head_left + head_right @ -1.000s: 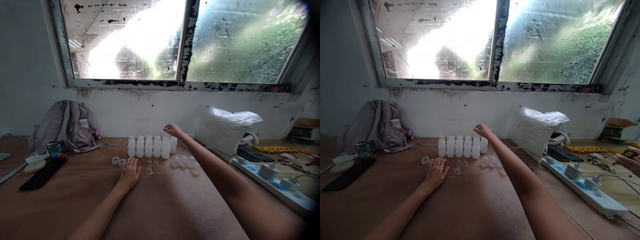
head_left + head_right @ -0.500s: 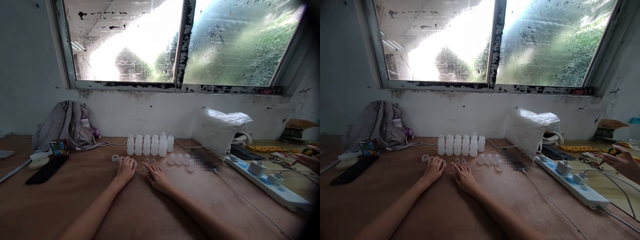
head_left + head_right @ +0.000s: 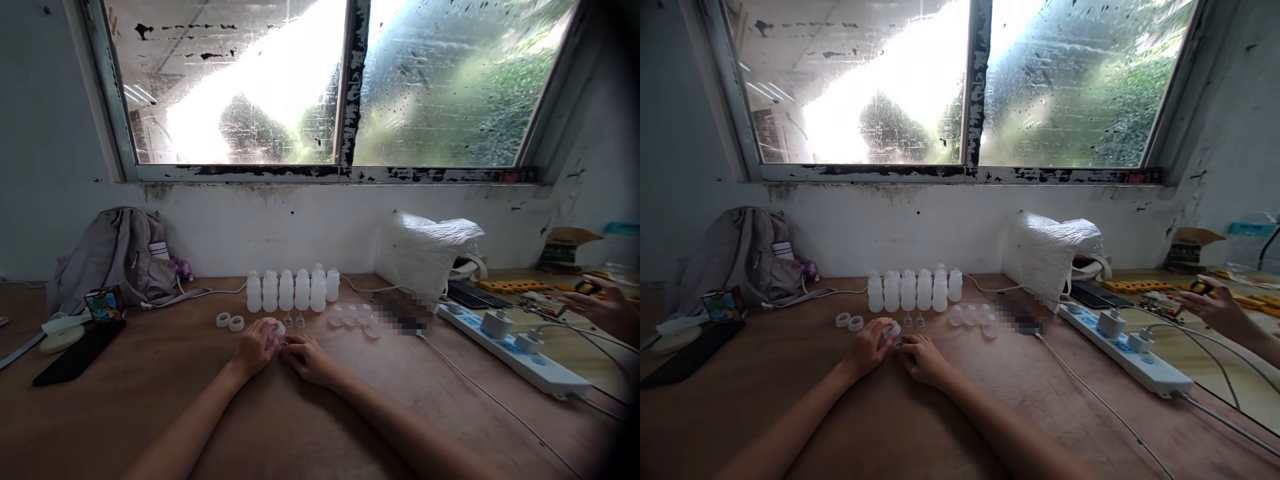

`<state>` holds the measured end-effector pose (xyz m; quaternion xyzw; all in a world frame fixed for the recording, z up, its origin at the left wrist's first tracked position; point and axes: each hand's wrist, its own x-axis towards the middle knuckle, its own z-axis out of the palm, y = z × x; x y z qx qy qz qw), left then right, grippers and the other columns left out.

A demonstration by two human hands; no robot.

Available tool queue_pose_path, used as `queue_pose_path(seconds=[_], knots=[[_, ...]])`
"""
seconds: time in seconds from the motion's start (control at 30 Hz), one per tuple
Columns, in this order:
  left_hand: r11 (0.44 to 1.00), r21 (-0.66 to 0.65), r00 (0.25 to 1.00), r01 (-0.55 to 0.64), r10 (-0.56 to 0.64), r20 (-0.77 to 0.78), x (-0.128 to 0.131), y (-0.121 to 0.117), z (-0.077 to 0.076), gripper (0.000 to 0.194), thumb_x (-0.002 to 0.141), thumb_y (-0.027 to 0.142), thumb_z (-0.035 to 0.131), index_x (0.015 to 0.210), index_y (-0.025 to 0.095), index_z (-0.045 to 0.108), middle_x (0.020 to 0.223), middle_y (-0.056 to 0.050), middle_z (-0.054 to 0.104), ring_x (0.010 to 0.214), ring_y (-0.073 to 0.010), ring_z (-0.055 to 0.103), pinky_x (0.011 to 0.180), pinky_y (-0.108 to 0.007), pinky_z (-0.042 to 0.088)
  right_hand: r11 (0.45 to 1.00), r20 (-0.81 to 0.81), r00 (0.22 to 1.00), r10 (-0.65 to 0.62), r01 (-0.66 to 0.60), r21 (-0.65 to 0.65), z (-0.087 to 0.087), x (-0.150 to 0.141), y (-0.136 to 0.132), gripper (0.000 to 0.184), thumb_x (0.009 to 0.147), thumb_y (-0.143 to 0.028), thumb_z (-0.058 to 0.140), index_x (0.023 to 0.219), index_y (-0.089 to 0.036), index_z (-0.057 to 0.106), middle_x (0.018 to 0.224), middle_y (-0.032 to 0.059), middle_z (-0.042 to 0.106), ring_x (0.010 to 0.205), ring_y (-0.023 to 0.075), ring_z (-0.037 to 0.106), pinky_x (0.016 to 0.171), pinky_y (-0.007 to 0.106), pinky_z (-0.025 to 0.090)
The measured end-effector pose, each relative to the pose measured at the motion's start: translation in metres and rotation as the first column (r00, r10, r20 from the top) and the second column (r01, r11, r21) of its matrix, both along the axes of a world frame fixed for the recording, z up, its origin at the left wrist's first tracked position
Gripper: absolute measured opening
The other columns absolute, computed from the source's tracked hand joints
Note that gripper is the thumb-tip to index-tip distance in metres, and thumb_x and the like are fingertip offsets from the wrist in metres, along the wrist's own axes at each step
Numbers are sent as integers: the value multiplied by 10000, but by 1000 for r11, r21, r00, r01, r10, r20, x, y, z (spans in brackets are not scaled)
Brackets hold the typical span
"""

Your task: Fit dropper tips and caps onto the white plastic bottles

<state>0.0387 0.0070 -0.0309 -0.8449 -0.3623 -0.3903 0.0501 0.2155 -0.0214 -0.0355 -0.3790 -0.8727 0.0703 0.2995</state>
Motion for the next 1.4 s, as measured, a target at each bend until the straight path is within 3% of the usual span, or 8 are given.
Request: queue_pose_path(seconds=[0.13, 0.33, 0.53, 0.7, 0.9, 1.4], knots=[[998, -10, 997, 66, -66, -43, 1, 0, 1, 259, 823, 279, 368, 1054, 195, 448, 1061, -72, 516, 990, -179, 475, 856, -327, 397, 1000, -144, 990, -4, 4, -3, 0, 2, 3, 264, 662, -78, 475, 795, -232, 642, 1008, 37, 529, 912, 170, 501, 809, 294, 379], [977, -137, 978, 161, -176, -109, 2, -1, 4, 355, 798, 297, 433, 1139, 203, 399, 1057, -61, 530, 985, -170, 487, 861, -318, 396, 988, -376, 914, -151, 152, -29, 4, 6, 6, 273, 623, -14, 400, 634, -189, 610, 821, 30, 474, 779, 134, 499, 726, 257, 413], [943, -277, 969, 185, -222, -106, 1, -1, 6, 431, 741, 350, 513, 1135, 207, 409, 1069, -63, 524, 996, -184, 480, 873, -324, 383, 986, -356, 920, -163, 136, -100, 3, 6, 8, 274, 618, -17, 410, 639, -182, 627, 847, 36, 486, 771, 130, 507, 688, 244, 423], [952, -264, 978, 156, -186, -92, 2, -4, 8, 322, 789, 315, 436, 1092, 207, 453, 1048, -65, 528, 979, -190, 476, 864, -334, 374, 987, -321, 936, -147, 115, -116, 2, 4, 9, 279, 618, -8, 417, 645, -179, 635, 792, 32, 528, 715, 125, 516, 647, 233, 422], [956, -252, 980, 149, -177, -91, 2, -5, 9, 311, 770, 293, 462, 1064, 193, 468, 1009, -68, 544, 936, -193, 487, 834, -330, 386, 994, -274, 959, -72, 45, -102, 3, 4, 7, 289, 617, -8, 427, 690, -183, 645, 826, 37, 586, 764, 140, 538, 705, 254, 420], [972, -209, 993, 109, -118, -31, 5, 0, 6, 188, 796, 299, 426, 875, 187, 556, 886, -49, 571, 858, -178, 502, 783, -314, 395, 994, -282, 955, -92, 74, -77, 0, 4, 9, 300, 616, 0, 410, 683, -184, 637, 811, 34, 580, 741, 133, 540, 698, 247, 422]])
